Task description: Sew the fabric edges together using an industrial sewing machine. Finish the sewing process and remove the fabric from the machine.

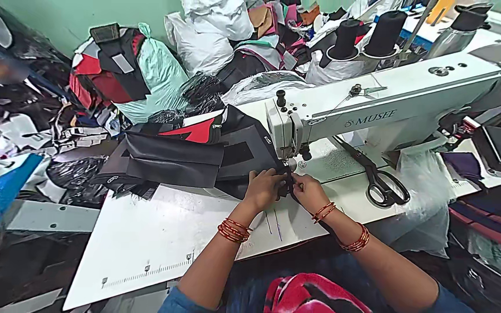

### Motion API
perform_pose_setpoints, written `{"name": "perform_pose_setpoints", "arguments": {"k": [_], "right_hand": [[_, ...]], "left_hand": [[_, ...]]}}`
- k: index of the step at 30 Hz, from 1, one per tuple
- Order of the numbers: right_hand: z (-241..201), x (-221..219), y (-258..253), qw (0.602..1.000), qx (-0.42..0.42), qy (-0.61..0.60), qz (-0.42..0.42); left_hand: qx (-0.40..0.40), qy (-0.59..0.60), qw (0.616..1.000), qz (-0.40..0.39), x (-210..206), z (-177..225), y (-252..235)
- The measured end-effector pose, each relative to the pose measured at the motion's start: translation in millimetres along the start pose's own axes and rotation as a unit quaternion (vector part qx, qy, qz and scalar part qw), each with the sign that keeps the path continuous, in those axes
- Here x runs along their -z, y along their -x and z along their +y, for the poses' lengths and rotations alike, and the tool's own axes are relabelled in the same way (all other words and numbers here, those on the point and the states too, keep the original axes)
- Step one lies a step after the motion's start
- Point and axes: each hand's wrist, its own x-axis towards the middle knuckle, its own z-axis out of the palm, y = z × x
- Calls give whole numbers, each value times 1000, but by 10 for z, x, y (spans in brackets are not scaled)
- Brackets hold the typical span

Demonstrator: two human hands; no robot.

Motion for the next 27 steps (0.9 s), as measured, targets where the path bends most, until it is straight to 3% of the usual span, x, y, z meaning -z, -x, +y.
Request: {"name": "perform_pose_setpoints", "arguments": {"k": [19,23,27], "right_hand": [[75,40,27,1000,-2,-25,-2],[49,24,40,1000,16,15,-3],[-7,48,59,997,26,62,-21]], "left_hand": [[-21,-32,999,-21,-81,48,70],[-25,-56,998,-32,-74,65,81],[-66,14,998,-18,-96,-27,91]]}}
